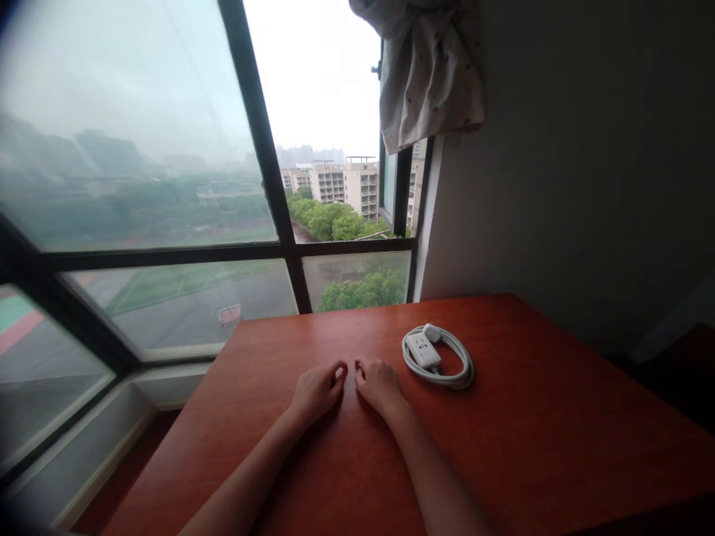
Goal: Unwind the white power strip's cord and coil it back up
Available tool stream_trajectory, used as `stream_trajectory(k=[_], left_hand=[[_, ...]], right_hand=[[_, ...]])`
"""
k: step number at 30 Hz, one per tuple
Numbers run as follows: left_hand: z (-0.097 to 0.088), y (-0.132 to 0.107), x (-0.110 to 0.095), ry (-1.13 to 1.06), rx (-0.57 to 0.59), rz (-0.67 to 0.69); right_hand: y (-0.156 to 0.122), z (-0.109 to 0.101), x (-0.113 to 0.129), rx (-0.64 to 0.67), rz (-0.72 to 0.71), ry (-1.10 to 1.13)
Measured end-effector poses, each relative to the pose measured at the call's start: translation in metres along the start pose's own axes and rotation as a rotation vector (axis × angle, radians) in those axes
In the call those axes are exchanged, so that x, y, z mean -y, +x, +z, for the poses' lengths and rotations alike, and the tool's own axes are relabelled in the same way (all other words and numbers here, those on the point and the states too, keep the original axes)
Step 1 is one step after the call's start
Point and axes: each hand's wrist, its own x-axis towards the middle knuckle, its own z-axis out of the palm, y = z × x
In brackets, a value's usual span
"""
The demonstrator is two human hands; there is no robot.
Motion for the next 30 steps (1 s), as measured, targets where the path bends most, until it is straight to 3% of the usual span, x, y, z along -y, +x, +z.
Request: stream_trajectory(k=[30], left_hand=[[-0.0002, -0.0010, -0.0001, -0.018, -0.007, -0.004]], right_hand=[[-0.0007, -0.0011, 0.0017, 0.001, -0.004, 0.005]])
